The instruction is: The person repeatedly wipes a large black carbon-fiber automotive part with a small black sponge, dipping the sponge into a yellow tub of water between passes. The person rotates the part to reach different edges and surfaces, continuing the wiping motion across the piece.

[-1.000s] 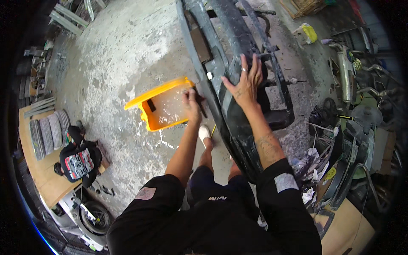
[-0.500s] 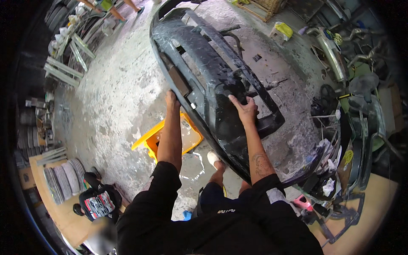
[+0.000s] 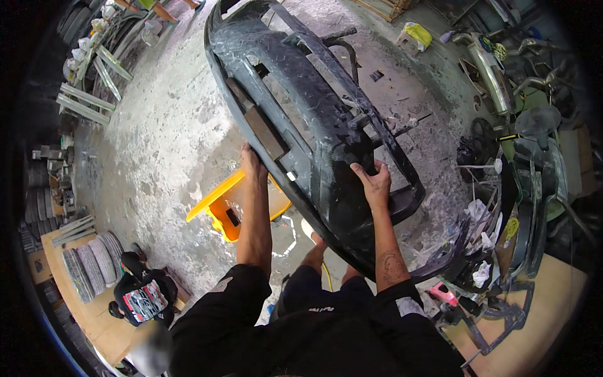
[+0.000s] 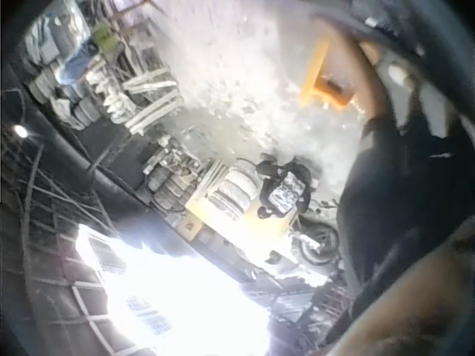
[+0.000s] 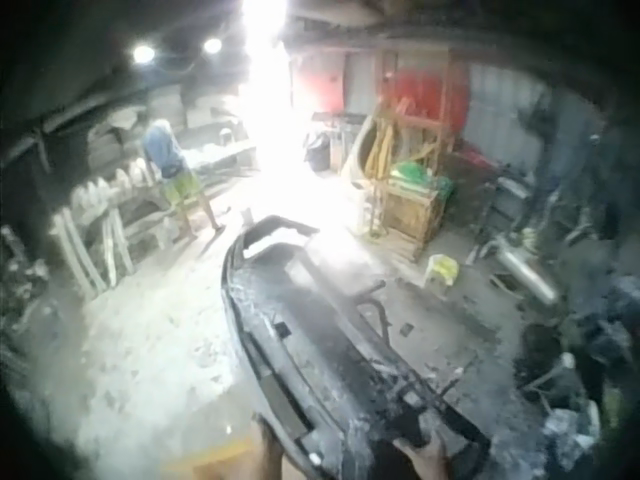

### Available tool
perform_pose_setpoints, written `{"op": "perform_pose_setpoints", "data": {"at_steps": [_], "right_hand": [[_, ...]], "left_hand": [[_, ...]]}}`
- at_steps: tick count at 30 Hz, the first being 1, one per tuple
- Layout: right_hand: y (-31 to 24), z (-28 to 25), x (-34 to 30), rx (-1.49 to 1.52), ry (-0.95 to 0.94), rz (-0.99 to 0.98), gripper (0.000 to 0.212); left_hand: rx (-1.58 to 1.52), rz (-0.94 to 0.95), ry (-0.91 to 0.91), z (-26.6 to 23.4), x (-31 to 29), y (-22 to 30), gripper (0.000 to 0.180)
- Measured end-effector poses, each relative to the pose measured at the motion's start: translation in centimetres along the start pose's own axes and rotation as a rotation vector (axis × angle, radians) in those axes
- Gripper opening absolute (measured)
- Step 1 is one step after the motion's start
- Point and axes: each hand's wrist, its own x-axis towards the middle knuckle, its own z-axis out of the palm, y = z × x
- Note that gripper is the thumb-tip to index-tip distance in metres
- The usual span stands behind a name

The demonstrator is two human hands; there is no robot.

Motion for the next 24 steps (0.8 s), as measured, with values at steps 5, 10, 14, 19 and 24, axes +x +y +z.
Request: {"op": "perform_pose_setpoints", "data": {"at_steps": [5, 10, 14, 19, 24], "right_hand": [[0.2, 2.0, 0.6, -0.030, 0.017, -0.021, 0.088], [-2.1, 2.0, 0.3, -0.053, -0.050, -0.023, 0.092], [1.6, 1.3, 1.0, -0.020, 0.072, -0.139, 0.087], [-0.7, 0.9, 2.4, -0.065, 0.067, -0.059, 0.084], [-0.1, 3.6, 2.8, -0.046, 0.080, -0.058, 0.089]], "left_hand": [[-0.122, -0.075, -0.019, 0.4, 0.0, 2.0, 0.026], [-0.047, 0.099, 0.022, -0.1, -0.9, 6.1, 0.022], [-0.049, 0.117, 0.047, 4.3, -3.0, 5.3, 0.018], [-0.033, 0.134, 0.014, 7.3, -1.0, 5.6, 0.017], [0.130, 0.086, 0.049, 6.1, 3.5, 3.5, 0.021]]}}
